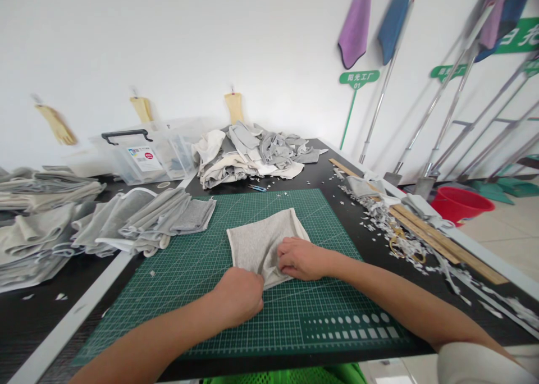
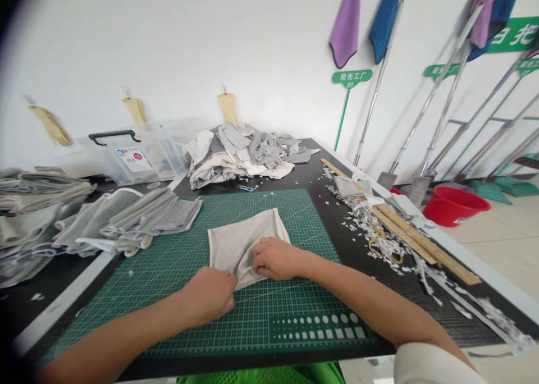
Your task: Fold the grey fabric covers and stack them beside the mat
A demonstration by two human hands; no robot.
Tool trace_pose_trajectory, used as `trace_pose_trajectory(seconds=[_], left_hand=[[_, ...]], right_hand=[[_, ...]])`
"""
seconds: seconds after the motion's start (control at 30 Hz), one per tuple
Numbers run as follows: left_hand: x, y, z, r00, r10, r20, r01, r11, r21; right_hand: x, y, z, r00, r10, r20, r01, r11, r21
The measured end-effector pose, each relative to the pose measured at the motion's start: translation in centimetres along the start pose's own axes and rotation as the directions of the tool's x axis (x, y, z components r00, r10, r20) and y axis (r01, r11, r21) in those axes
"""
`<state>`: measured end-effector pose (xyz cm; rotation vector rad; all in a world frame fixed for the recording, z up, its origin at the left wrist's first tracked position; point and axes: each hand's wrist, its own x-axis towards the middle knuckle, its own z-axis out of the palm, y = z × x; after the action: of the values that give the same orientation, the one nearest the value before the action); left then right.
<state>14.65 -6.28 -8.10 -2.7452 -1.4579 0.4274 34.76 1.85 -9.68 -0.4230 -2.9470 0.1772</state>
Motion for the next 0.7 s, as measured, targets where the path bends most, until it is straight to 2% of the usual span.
trace_pose_trajectory(seconds=[0.4, 0.53, 0.7], left_hand=[[0.1, -0.1, 0.2, 1.0, -0.007, 0.008, 0.007, 1.0, -0.007], [0.0, -0.1, 0.1, 1.0, 0.007, -0.002, -0.007, 1.0, -0.005], [0.0, -0.1, 0.3, 1.0, 0.01, 0.005, -0.01, 1.0, 0.0]], right_hand=[[0.1, -0.2, 1.0, 0.998, 0.061, -0.031, -0.061, 0.998, 0.018], [0.1, 0.0, 0.1, 0.994, 0.104, -0.043, -0.104, 0.995, -0.002], [-0.6, 1.4, -2.2, 0.976, 0.207, -0.066, -0.209, 0.977, -0.033]])
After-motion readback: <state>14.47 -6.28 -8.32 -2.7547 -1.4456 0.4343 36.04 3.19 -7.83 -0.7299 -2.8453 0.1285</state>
